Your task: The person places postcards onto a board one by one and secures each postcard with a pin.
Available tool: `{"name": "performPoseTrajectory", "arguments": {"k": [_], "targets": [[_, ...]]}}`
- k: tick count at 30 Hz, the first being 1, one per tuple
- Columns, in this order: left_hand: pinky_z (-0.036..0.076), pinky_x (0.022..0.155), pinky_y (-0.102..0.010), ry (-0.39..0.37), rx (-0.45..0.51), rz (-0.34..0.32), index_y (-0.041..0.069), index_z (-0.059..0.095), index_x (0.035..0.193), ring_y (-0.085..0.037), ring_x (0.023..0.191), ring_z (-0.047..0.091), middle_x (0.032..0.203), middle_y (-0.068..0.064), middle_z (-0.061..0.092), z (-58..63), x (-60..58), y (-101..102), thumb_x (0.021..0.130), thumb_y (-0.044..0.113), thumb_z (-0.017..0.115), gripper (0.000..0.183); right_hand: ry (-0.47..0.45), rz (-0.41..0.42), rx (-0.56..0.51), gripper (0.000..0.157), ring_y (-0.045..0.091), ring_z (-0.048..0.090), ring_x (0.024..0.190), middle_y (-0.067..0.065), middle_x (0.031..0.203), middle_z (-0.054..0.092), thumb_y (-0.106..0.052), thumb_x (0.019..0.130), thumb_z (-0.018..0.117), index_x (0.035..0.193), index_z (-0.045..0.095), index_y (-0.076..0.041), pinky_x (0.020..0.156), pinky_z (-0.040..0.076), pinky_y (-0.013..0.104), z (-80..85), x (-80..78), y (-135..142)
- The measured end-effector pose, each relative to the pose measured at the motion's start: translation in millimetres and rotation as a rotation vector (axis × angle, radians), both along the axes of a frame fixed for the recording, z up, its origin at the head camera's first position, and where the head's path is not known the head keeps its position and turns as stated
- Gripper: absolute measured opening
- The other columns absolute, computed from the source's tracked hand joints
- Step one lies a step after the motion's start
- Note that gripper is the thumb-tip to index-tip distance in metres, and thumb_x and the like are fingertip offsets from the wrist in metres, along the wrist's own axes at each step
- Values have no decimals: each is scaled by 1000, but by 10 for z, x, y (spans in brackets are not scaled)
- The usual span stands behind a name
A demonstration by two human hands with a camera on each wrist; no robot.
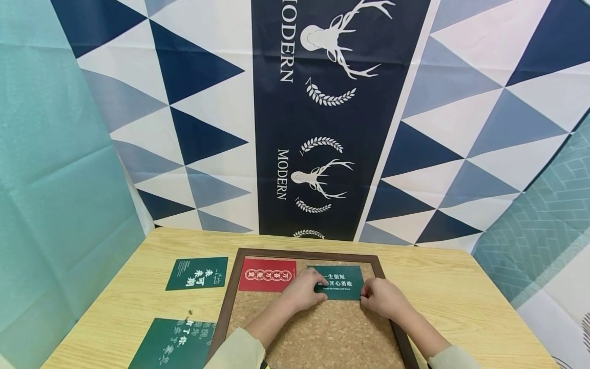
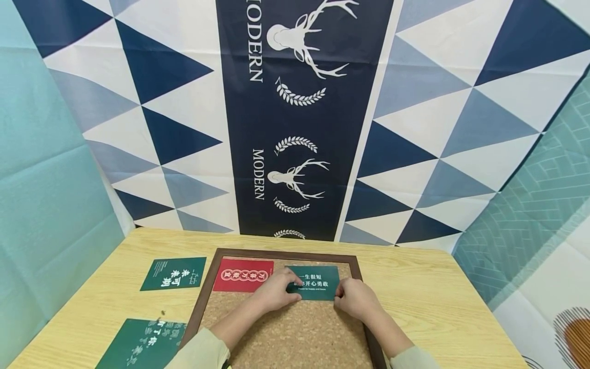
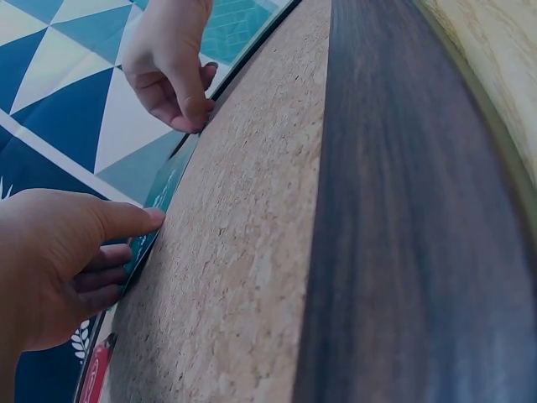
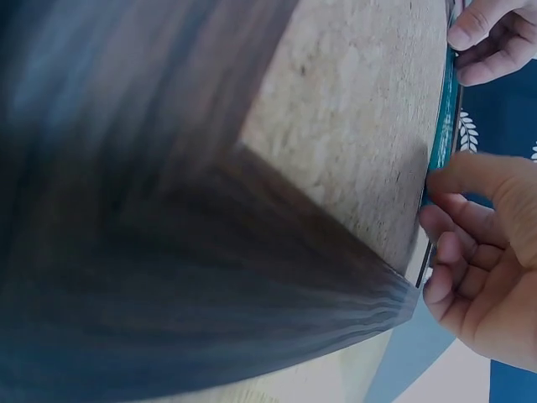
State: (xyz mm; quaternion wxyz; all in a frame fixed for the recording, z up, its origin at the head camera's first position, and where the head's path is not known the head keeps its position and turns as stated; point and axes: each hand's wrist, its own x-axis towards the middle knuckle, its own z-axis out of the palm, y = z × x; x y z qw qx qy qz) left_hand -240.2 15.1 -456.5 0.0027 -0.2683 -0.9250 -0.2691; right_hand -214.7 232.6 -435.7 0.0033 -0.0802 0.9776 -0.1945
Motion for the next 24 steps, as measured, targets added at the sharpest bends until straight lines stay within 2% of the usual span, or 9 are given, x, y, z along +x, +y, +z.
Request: {"name": "performPoseTrajectory", "arguments": {"k": [5, 12, 24], "targets": [[45, 93, -29, 1, -8, 0, 13, 71, 103, -18, 104, 55, 103, -1, 61, -3, 1, 1, 80, 25, 73, 25, -31, -6, -66, 15, 12, 43, 53, -1, 61, 49, -4, 70, 68, 72, 54, -8, 48, 32, 24, -49, -2, 10], [45, 92, -28, -5, -10, 8, 14, 71, 102, -17, 102, 54, 102, 0, 61, -3, 0, 0, 80, 25, 73, 25, -59, -33, -160, 19, 11, 44, 55, 0, 63, 51, -5, 72, 74, 71, 55, -8, 48, 35, 22, -42, -19, 44], [46, 92, -30, -7, -11, 5, 13, 71, 103, -18, 103, 55, 103, -2, 61, 14, -1, 3, 81, 24, 72, 25, -59, -2, -177, 19, 11, 45, 58, -2, 64, 54, -7, 73, 76, 66, 59, -7, 50, 36, 22, 26, -17, 105]]}}
